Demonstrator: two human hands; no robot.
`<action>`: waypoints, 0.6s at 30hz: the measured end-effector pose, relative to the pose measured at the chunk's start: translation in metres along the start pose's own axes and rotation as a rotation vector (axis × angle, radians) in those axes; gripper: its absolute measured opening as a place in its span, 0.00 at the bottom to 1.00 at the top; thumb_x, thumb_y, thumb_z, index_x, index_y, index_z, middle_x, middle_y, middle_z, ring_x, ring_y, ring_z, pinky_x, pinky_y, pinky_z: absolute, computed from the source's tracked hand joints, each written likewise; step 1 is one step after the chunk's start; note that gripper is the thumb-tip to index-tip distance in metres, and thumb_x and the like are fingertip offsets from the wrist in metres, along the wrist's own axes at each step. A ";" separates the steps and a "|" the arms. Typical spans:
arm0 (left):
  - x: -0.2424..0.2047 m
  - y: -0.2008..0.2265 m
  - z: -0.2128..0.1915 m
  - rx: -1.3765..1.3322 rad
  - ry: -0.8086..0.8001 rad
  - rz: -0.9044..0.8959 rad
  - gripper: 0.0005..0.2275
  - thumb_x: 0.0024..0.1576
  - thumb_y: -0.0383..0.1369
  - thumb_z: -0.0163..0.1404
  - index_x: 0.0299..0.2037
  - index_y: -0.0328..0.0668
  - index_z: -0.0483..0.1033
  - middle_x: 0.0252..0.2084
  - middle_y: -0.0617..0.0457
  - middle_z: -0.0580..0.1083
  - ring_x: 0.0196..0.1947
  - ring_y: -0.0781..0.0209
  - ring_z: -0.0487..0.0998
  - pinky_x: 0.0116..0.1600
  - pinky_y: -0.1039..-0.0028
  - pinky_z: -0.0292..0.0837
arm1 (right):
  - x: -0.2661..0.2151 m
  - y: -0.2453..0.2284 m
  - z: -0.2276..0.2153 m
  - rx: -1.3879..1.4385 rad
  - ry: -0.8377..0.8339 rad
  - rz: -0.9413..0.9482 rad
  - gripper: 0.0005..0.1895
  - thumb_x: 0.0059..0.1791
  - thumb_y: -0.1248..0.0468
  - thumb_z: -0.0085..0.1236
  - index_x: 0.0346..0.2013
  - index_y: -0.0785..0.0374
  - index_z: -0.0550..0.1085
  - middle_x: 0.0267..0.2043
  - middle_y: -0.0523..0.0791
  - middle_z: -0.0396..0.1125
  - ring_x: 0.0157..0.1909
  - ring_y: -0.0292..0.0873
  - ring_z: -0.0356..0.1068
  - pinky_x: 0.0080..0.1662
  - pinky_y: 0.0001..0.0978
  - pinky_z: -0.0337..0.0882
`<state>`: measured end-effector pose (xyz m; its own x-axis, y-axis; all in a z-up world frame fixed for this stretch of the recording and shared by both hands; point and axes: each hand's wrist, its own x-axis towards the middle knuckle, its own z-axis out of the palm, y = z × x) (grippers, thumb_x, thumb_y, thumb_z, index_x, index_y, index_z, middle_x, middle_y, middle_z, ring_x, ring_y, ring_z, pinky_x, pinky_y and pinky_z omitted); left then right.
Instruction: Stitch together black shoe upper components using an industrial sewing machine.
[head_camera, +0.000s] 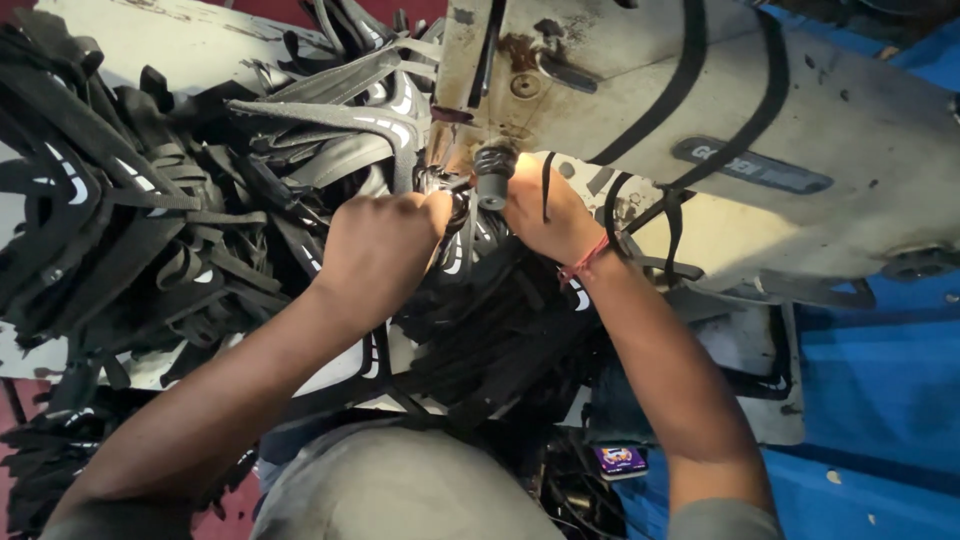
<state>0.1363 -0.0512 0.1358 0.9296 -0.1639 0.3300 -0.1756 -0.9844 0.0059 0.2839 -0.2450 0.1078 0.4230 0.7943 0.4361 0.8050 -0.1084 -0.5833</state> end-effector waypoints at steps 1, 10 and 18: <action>0.000 0.000 0.001 0.032 -0.026 0.017 0.03 0.48 0.28 0.52 0.30 0.45 0.72 0.25 0.52 0.76 0.24 0.54 0.81 0.28 0.66 0.74 | -0.003 0.008 0.004 0.064 -0.011 0.089 0.06 0.55 0.70 0.50 0.41 0.68 0.75 0.37 0.50 0.70 0.38 0.45 0.68 0.41 0.35 0.68; 0.006 -0.005 0.013 -0.022 -0.231 0.032 0.03 0.52 0.31 0.53 0.26 0.51 0.78 0.26 0.51 0.78 0.27 0.55 0.82 0.30 0.66 0.75 | -0.017 -0.023 0.018 0.863 0.127 0.665 0.09 0.55 0.63 0.50 0.45 0.64 0.74 0.36 0.41 0.72 0.36 0.33 0.69 0.40 0.25 0.68; -0.003 0.007 0.009 -0.225 -0.060 0.024 0.15 0.58 0.30 0.51 0.55 0.39 0.70 0.25 0.50 0.77 0.24 0.52 0.81 0.26 0.65 0.71 | -0.068 -0.083 0.014 -0.550 0.127 0.443 0.11 0.50 0.62 0.57 0.45 0.59 0.78 0.41 0.44 0.72 0.47 0.45 0.68 0.51 0.40 0.64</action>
<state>0.1350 -0.0577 0.1268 0.9407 -0.1976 0.2757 -0.2599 -0.9422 0.2115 0.1825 -0.2817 0.1173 0.7765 0.5343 0.3340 0.6257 -0.7163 -0.3088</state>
